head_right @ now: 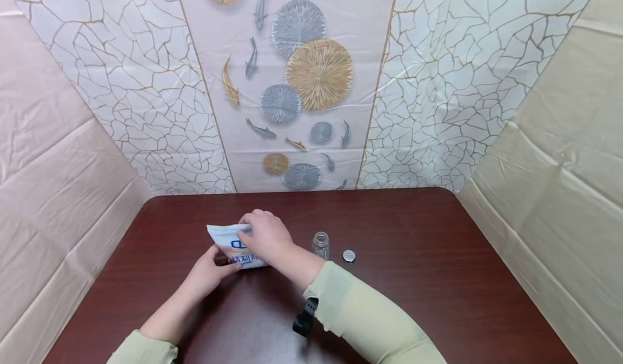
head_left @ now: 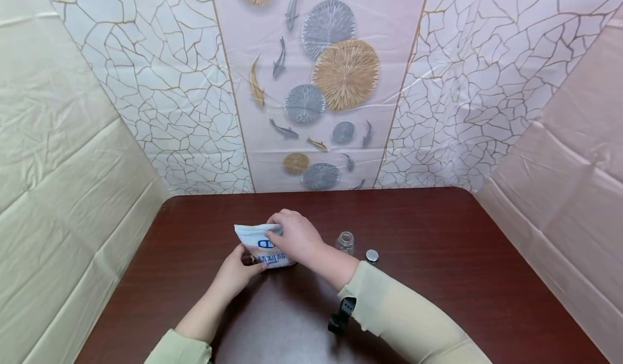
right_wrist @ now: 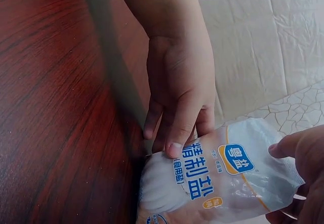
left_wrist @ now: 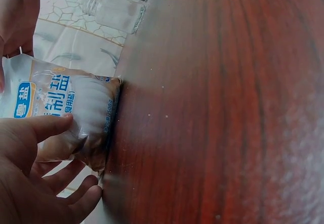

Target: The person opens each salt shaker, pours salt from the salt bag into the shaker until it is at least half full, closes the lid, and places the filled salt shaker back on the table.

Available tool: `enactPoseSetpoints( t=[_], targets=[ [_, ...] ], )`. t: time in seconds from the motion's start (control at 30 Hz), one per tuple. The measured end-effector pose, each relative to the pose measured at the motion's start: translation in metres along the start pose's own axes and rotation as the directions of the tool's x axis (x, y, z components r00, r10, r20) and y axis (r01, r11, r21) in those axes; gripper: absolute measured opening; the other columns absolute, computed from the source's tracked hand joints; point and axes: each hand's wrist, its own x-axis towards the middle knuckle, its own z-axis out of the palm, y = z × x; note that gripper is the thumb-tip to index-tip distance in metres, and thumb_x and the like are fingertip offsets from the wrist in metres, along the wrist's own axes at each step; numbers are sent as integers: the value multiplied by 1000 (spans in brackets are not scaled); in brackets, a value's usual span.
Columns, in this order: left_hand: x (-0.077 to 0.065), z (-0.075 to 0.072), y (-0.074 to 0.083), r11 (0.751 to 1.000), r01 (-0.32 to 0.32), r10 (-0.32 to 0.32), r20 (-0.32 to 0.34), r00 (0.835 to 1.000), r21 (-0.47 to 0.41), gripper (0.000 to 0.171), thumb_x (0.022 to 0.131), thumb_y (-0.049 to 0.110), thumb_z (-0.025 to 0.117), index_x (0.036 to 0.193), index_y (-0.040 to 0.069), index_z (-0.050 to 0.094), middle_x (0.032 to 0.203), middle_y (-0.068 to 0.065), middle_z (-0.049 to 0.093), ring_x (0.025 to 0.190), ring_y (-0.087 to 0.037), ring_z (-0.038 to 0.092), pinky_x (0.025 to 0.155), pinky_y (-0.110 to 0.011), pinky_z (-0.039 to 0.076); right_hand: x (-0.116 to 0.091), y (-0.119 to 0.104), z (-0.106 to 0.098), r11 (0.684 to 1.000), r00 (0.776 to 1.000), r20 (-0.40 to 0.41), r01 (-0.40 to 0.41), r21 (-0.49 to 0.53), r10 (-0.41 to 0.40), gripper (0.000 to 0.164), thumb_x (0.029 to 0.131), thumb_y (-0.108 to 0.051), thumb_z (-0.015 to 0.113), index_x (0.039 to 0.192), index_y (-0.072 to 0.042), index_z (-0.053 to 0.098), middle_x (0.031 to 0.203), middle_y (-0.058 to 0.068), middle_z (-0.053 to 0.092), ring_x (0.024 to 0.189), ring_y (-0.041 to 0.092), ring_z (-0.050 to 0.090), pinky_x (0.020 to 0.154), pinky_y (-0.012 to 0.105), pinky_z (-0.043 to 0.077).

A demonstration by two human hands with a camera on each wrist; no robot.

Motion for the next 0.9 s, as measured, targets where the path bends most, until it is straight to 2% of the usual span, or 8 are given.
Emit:
enactPoseSetpoints(
  t=[0.3,0.57,0.9],
  targets=[
    [0,0,-2,1000,3,-3,7,1000,-7,57,84,25,80,132,6,54,123,-16,64,114,-33,60,88,-47,52,1,-2,1,1000,1000,10,-30,10,30,18,92,-32,71,105,-19,73,101,-6,66,97,12,61,83,31,53],
    [1,0,-2,1000,10,-10,5,1000,2,56,84,25,80,131,6,55,122,-14,64,113,-31,60,90,-47,51,2,-2,1,1000,1000,6,-15,4,15,15,94,-30,68,103,-20,73,105,-5,69,98,11,62,85,31,53],
    [0,1,-3,1000,-3,3,5,1000,1,56,84,24,80,131,5,55,121,-15,65,112,-31,61,91,-48,50,1,0,1,1000,1000,4,-17,14,17,13,94,-31,68,101,-21,74,103,-7,70,93,9,63,82,30,53]
  ],
)
